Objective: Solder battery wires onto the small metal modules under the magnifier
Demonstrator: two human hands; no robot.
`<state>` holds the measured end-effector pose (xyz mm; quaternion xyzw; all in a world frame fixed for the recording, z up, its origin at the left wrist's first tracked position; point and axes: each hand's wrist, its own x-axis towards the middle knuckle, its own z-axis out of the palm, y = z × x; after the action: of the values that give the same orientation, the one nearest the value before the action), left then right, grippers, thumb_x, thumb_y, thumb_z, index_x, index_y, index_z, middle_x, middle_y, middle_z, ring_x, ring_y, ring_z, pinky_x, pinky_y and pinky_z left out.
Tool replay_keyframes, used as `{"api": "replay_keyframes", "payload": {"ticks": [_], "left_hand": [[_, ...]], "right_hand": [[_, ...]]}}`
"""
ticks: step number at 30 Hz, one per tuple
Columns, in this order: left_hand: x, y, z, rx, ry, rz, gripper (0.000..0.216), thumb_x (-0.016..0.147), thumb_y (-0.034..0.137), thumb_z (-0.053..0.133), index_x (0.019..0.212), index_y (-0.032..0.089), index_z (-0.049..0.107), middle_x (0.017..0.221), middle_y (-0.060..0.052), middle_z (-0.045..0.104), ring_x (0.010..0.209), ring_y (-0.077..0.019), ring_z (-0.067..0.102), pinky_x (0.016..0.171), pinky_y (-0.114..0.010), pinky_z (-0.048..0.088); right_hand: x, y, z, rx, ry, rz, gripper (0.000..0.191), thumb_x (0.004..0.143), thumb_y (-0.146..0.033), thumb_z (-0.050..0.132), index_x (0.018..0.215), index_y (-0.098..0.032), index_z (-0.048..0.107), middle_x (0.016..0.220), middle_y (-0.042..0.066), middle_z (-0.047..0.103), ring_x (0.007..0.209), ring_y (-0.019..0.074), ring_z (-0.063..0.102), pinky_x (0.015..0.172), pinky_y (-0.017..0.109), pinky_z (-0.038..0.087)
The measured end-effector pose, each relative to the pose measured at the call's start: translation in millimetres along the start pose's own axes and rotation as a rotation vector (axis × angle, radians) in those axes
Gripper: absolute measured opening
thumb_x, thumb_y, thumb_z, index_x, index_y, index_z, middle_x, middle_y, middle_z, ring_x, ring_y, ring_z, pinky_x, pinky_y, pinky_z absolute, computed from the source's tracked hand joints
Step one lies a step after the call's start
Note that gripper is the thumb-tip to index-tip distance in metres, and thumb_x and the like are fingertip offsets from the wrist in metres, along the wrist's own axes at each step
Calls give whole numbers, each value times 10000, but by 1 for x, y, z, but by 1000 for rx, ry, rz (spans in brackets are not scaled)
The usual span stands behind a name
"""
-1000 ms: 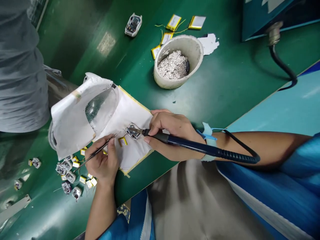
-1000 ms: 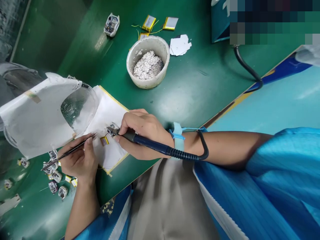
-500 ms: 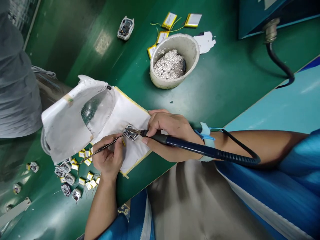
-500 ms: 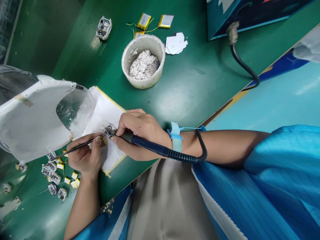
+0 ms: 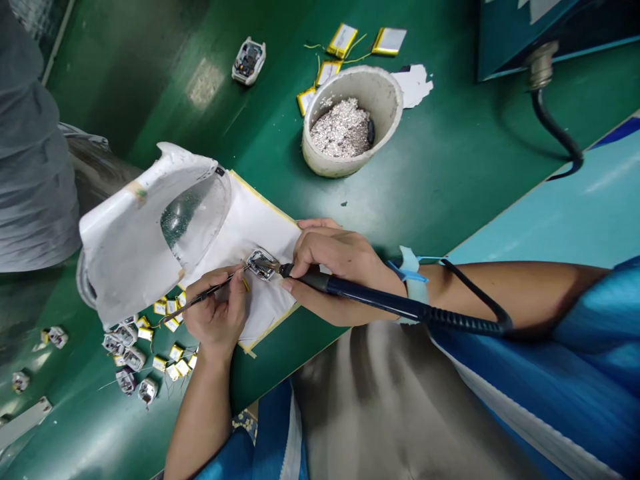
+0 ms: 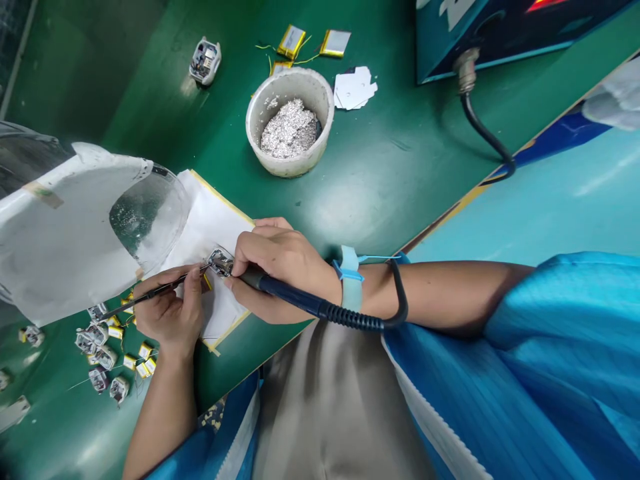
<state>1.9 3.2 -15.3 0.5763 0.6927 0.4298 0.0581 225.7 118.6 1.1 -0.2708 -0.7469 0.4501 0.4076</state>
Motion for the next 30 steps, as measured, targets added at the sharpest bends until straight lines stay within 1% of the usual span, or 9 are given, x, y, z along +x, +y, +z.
{"api": "replay_keyframes", "payload": {"ticks": [4,7,10,13,20,23,26,30], "left_hand": [[2,1,-1,-27,-28,4,302,954,180,874,1101,218,614,972,-21,847,901,-191,871,805,-309,700],[3,0,-1,-4,-46,-9,311,965,203,872,1105,218,595,978,-23,847,912,-193,872,812,-315,694],[3,0,-1,-19,-26,-24,321,969,226,878,1116,218,593,985,-22,842,912,-201,872,827,-336,702],[2,1,1,-55,7,-20,319,971,230,880,1115,216,596,990,-17,839,903,-190,869,831,-329,704],[3,2,5,-33,38,-13,318,1003,322,857,1085,215,569,957,-17,822,847,-184,860,760,-323,705],[3,2,6,-48,47,-13,313,998,306,860,1092,215,576,957,-21,828,847,-192,862,752,-324,705],[2,2,6,-76,45,-3,296,988,245,863,1111,212,596,969,-30,841,863,-201,868,780,-324,707],[0,0,3,-42,8,-32,277,968,223,880,1083,204,629,969,-29,845,895,-196,873,819,-313,703]], "right_hand": [[0,-1,0,-4,-4,3,192,930,-183,746,876,-262,580,735,-60,702,663,146,656,985,395,558],[1,-1,0,0,9,-2,185,927,-172,742,876,-256,586,744,-59,706,661,143,653,970,393,557],[1,-1,0,10,18,-3,186,933,-167,738,876,-251,583,742,-59,695,659,139,645,940,384,561],[1,-1,0,25,37,9,197,941,-175,740,870,-253,573,727,-57,673,656,141,641,888,371,556],[1,-1,2,42,67,14,208,935,-168,746,878,-258,568,745,-51,699,665,142,634,872,366,546],[1,-2,2,33,61,20,200,937,-176,741,875,-259,570,747,-48,699,669,145,643,880,368,553],[1,-1,2,31,53,13,199,943,-181,742,874,-257,572,743,-50,693,663,146,640,900,378,562],[0,-1,1,10,28,11,190,937,-182,744,880,-255,578,739,-58,684,666,144,636,956,396,567]]}}
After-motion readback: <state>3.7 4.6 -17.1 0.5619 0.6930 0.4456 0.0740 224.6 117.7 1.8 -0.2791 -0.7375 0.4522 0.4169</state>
